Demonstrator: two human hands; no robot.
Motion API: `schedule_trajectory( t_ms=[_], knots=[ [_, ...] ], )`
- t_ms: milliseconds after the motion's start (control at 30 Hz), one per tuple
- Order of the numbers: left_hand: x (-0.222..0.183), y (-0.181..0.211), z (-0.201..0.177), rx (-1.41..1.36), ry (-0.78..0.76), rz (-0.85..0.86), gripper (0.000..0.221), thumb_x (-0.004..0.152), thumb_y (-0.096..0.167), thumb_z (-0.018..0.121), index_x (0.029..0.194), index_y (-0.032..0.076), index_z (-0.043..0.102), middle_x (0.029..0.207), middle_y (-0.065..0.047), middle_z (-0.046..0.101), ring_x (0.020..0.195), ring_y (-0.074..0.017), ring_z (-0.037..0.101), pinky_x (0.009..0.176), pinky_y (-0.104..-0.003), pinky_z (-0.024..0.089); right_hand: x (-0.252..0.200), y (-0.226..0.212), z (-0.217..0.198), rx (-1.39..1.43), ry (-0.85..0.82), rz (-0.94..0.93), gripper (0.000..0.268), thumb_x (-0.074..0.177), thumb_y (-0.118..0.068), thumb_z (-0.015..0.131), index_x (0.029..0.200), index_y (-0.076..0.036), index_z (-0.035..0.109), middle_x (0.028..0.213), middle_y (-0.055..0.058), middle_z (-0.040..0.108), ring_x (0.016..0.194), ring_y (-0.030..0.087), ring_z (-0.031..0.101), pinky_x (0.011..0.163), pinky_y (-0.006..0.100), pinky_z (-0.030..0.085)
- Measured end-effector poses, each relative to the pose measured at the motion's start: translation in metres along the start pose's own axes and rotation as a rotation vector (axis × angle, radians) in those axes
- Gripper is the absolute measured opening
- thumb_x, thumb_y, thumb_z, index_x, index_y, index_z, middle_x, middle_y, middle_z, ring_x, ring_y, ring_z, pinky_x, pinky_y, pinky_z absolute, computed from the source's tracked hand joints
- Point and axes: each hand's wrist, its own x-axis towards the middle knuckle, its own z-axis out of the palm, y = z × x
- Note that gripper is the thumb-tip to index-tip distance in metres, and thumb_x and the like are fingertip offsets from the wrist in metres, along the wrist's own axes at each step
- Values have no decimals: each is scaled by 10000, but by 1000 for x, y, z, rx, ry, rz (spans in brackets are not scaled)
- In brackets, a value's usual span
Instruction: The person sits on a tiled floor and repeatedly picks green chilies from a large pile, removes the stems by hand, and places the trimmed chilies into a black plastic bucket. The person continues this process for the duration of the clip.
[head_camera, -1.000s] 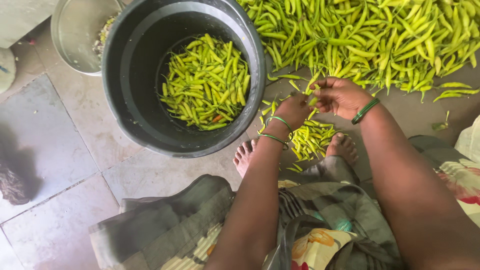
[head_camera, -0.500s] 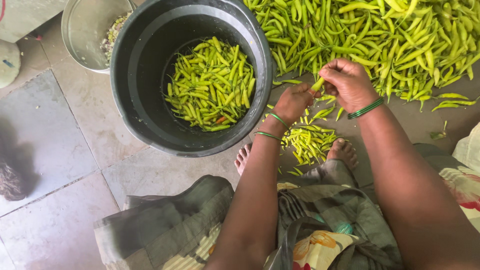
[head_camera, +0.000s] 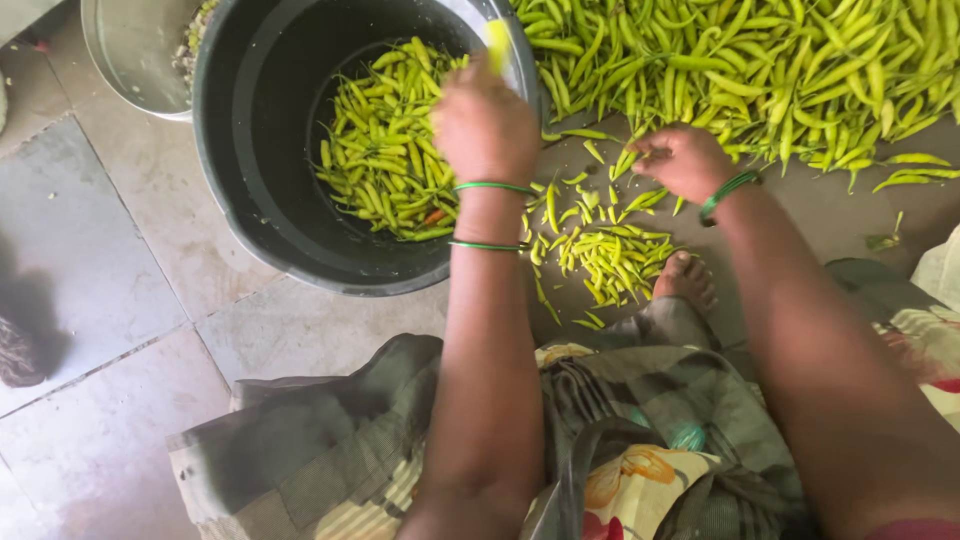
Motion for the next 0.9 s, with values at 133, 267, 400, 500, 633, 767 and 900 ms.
schedule_trajectory(
  t_ms=[133,267,400,500,633,767,900],
  knots=[
    [-2,9,-26,78,194,-67,654,808,242,691,1416,60,534,1487,-146,438,1339,-455,389,953,-695,371,-21,39,42,-808,-71,-16,211,967,-241,633,1098,-151,773,1085,131,721,974,357,683,815,495,554],
    [-7,19,-14,-52,9,-164,475,840,209,660,1307,125,642,1467,-122,518,1282,-382,507,985,-607,416,-47,67,72,-1005,-111,-3,313,826,-141,630,1126,-147,720,1239,101,653,1095,343,636,784,479,562],
    [-14,25,4,-381,-9,144,292,986,199,609,1225,63,708,1195,-145,743,1110,-292,736,1008,-398,583,-44,79,60,-791,-22,140,194,884,-177,664,1057,-120,732,1167,128,678,1059,345,660,845,456,560],
    [-24,27,19,-490,-145,161,265,956,208,625,1130,40,732,1040,-165,778,963,-292,773,880,-361,593,-26,75,37,-279,123,405,221,1111,-267,668,1069,-62,739,1008,161,733,868,312,707,823,426,564],
    [-37,21,41,-537,-461,142,313,906,233,673,1129,17,712,1010,-190,779,943,-302,782,842,-373,598,-10,51,-3,687,-47,562,124,980,-161,618,1053,-81,678,957,44,725,822,181,699,689,373,545],
    [-51,0,71,-298,-633,70,378,865,242,709,1169,17,705,1037,-223,749,950,-341,753,859,-401,570,-6,21,-4,533,-45,478,191,988,-165,654,1132,-48,701,995,46,715,876,183,680,726,379,531],
    [-49,-22,93,-346,-567,133,379,860,243,702,1171,28,721,1065,-218,758,988,-357,736,871,-407,564,-10,1,2,816,-172,538,217,922,-163,661,1102,-44,693,969,34,726,868,198,729,783,395,611]
  ],
)
